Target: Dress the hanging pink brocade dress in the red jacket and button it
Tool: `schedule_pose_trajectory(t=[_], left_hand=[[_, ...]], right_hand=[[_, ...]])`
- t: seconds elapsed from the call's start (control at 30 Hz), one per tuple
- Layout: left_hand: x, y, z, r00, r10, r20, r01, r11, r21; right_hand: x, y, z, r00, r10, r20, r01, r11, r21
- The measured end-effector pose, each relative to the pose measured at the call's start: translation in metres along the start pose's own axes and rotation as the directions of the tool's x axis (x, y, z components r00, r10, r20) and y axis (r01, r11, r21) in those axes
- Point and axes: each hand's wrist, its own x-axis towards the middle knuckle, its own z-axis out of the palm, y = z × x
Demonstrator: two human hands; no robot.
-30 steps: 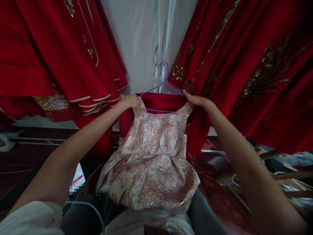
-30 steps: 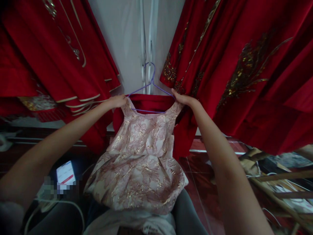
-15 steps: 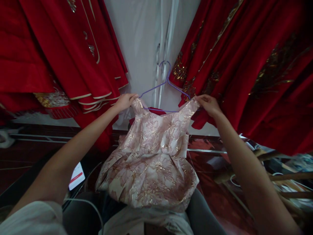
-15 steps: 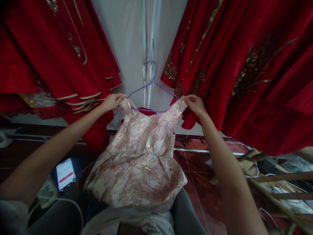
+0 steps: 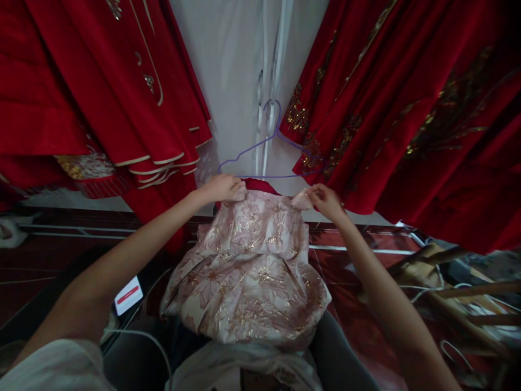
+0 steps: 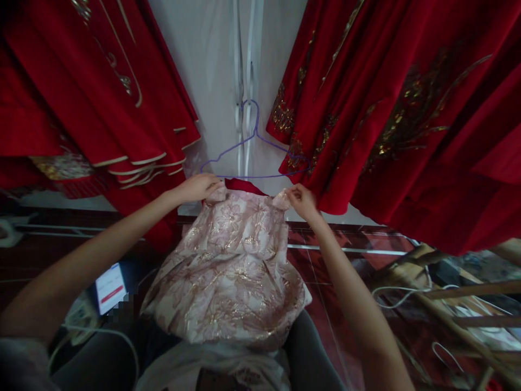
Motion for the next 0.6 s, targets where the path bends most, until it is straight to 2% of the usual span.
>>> schedule_pose_trajectory(t=[0.03, 0.1, 0.2, 0.27, 0.37, 0.47, 0.6], left_hand=[[0.008, 0.01, 0.004, 0.992, 0.114, -0.061, -0.117, 0.992, -0.04], [0.025, 0.025, 0.014, 0.96, 0.235, -0.15, -0.246, 0.967, -0.066], [0.043, 0.038, 0.03, 0.968, 0.217, -0.127, -0.229, 0.969, -0.089], [0.046, 0.041, 0.038, 0.982, 0.173, -0.072, -0.18, 0.977, -0.117], [0.037, 0.045, 0.044, 0.985, 0.154, -0.079, -0.164, 0.977, -0.135], [0.021, 0.048, 0.041, 0.977, 0.161, -0.136, -0.18, 0.973, -0.143], [0.004, 0.054, 0.031, 0.973, 0.166, -0.162, -0.188, 0.973, -0.131]], right_hand=[[-0.001, -0.012, 0.006, 0.994, -0.102, 0.027, 0.102, 0.995, 0.001], [0.0, -0.035, 0.015, 0.967, -0.254, 0.033, 0.255, 0.967, -0.028], [0.009, -0.055, 0.018, 0.928, -0.366, -0.074, 0.36, 0.929, -0.082], [0.019, -0.05, 0.012, 0.907, -0.388, -0.165, 0.377, 0.921, -0.096], [0.034, -0.015, -0.006, 0.921, -0.311, -0.233, 0.304, 0.95, -0.068], [0.042, 0.032, -0.024, 0.956, -0.131, -0.261, 0.144, 0.989, 0.032], [0.041, 0.074, -0.032, 0.912, 0.102, -0.397, -0.074, 0.993, 0.087]])
